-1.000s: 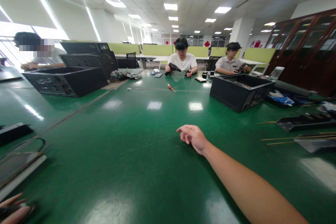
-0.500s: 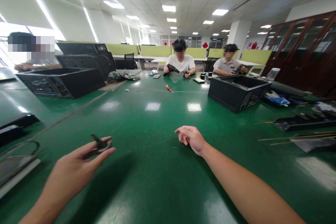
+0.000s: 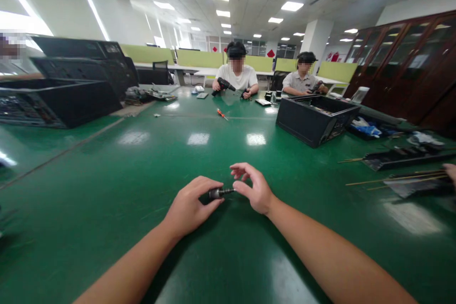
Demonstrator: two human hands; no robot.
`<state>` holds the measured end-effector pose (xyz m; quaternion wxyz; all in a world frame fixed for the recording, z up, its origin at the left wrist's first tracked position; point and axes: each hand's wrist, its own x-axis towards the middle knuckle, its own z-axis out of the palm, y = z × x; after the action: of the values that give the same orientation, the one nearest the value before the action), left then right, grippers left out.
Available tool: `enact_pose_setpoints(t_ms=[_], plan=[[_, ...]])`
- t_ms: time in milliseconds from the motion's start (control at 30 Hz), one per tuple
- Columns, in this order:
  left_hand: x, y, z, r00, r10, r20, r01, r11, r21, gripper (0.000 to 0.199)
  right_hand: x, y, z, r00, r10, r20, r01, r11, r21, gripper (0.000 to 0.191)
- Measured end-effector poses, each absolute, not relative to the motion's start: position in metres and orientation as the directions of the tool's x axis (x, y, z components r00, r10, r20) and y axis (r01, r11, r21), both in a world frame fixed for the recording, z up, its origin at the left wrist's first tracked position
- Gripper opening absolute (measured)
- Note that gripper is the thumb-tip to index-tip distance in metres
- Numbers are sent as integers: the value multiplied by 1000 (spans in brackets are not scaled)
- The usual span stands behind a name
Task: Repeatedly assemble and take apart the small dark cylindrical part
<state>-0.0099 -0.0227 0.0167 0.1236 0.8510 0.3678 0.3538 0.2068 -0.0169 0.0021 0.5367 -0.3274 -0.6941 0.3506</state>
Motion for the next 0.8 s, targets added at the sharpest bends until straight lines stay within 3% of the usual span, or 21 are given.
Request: enact_pose_setpoints(t_ms=[133,233,367,800], plan=[[-15,-15,10,382,760,526,526,-647,552,26,196,-31,5,-330,789,518,410,615,-674,45],[-14,-13,7,292,799,526,550,-590,591,31,193,-33,3,-305,820,484,517,569,-639,43],[-10,-17,7,296,810,505,542,-578,610,24,194,-30,1,-278,844,459,547,531,-647,35],[-3,-25,5,364,767,529,477,-641,601,23,194,-34,4,-314,780,541,553,614,-563,14]])
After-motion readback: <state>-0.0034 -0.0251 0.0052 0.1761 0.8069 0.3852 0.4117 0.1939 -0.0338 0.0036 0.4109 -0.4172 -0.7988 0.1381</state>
